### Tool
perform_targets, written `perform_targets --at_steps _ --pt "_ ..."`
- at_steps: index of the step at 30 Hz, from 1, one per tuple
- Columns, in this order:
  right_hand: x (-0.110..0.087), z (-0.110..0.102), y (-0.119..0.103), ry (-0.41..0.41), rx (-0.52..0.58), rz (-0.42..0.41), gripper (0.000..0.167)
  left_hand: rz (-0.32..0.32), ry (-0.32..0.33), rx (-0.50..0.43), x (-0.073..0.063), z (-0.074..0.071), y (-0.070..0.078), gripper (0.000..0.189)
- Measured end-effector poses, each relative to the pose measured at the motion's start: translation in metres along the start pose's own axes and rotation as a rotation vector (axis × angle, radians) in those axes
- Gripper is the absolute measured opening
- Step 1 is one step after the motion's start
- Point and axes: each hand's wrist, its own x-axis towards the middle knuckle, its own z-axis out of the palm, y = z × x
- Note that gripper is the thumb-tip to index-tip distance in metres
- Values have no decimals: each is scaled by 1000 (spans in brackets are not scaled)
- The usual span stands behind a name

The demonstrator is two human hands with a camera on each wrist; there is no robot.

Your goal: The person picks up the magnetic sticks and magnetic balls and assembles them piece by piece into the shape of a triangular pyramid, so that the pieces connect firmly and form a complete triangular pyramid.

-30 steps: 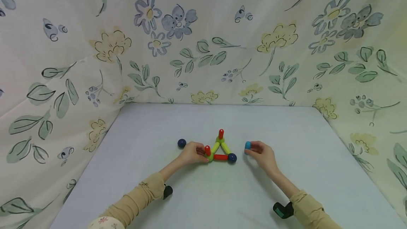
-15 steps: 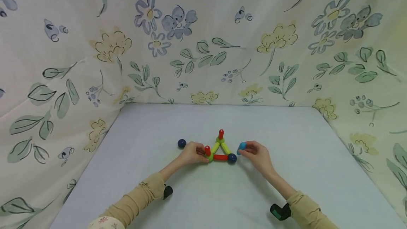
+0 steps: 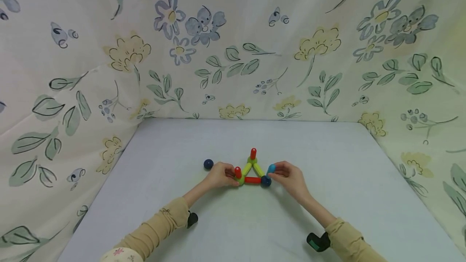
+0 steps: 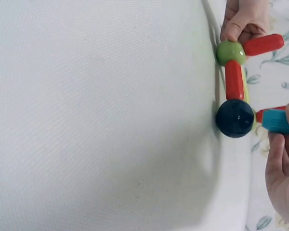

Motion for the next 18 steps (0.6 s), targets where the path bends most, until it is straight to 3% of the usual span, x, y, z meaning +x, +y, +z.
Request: perform_targets --at_steps 11,14,15,18 --pt "0 7 5 -10 -9 -40 27 -25 5 -14 2 1 -3 20" --pt "0 7 6 -3 -3 -57 26 0 4 -25 1 1 -4 19" --pt "0 7 6 -2 -1 -61 27 39 7 -26 2 1 -7 19" --pt "0 7 7 -1 2 -70 27 46 9 -27 1 1 -7 18"
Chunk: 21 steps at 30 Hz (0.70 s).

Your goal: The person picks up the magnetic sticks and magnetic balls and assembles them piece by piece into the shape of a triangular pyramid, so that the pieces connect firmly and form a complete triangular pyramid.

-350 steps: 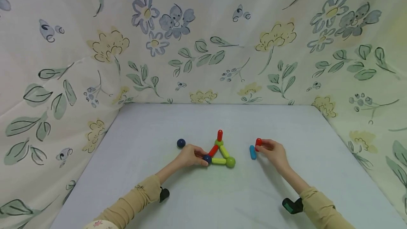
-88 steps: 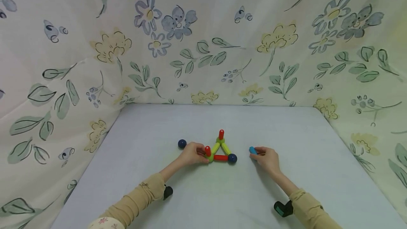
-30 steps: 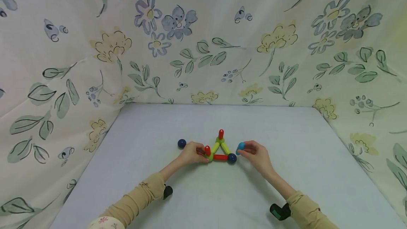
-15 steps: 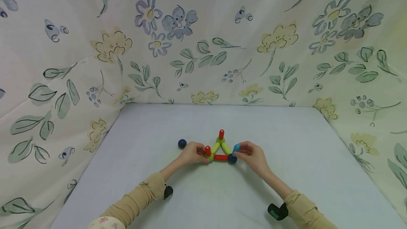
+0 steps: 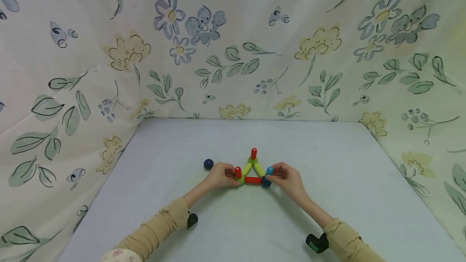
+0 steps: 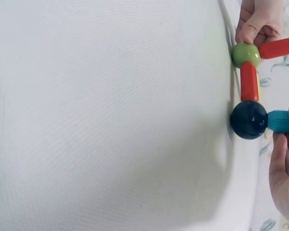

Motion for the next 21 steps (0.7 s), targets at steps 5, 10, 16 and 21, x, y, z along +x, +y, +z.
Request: perform_targets --at_steps 5,10,16,21 --pt "0 0 0 3 -6 -11 27 -51 2 84 -2 0 7 21" --pt "-1 0 1 4 -19 -16 27 13 73 75 -6 -3 8 35" --pt "-2 1 3 7 -32 -21 26 119 121 -15 -8 0 7 31" --pt "-2 3 0 12 -47 -26 25 96 151 -20 -6 7 9 30"
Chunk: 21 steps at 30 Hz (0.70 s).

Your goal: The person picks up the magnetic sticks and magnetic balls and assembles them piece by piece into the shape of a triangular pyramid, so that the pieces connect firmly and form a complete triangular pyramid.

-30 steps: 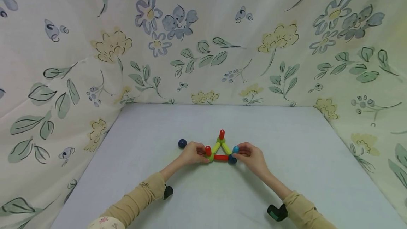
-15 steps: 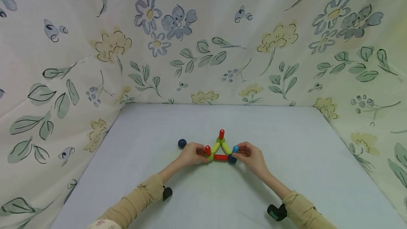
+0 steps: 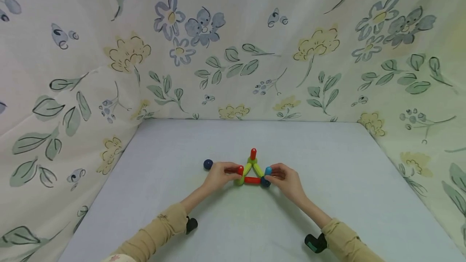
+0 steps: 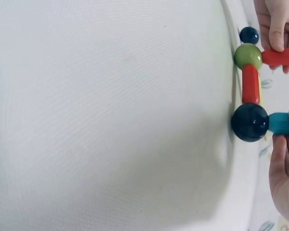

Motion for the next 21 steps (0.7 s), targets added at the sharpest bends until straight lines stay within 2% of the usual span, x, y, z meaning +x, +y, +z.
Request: perform_targets --at_steps 4,12,17,21 --pt "0 2 -1 7 -22 -10 25 -13 18 21 2 6 3 31" --pt "2 5 -3 8 -54 -14 28 16 57 48 5 13 7 30" --pt "4 8 -6 1 -85 -9 28 2 60 66 5 16 9 29" --pt "6 10 -7 6 -101 -38 28 -5 64 64 6 17 9 29"
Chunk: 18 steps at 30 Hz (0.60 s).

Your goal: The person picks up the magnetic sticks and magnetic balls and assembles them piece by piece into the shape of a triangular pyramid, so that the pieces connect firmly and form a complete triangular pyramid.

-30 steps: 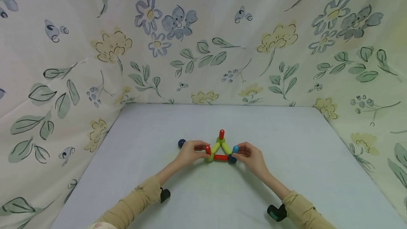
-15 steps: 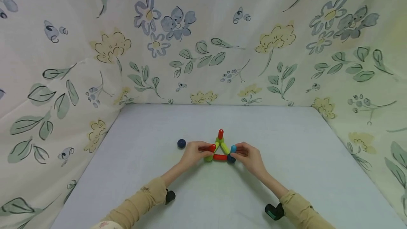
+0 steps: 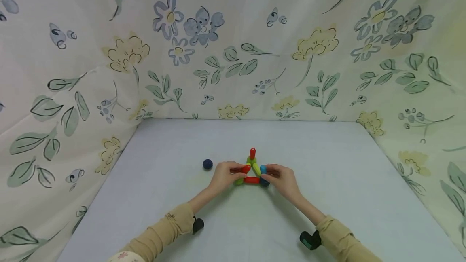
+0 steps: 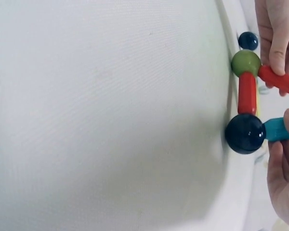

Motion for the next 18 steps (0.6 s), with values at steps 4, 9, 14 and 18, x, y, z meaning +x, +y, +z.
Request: perform_targets --at_steps 4,9,14,18 --pt "1 2 0 4 -4 -31 27 -5 4 -7 0 1 1 28" --pt "0 3 -1 10 -7 -38 27 -19 -6 -21 1 -1 1 27" --pt "0 3 -1 6 -5 -30 28 -24 43 -56 6 -4 -1 25" --pt "0 4 0 5 -5 -17 28 -26 74 -32 16 -4 -2 26"
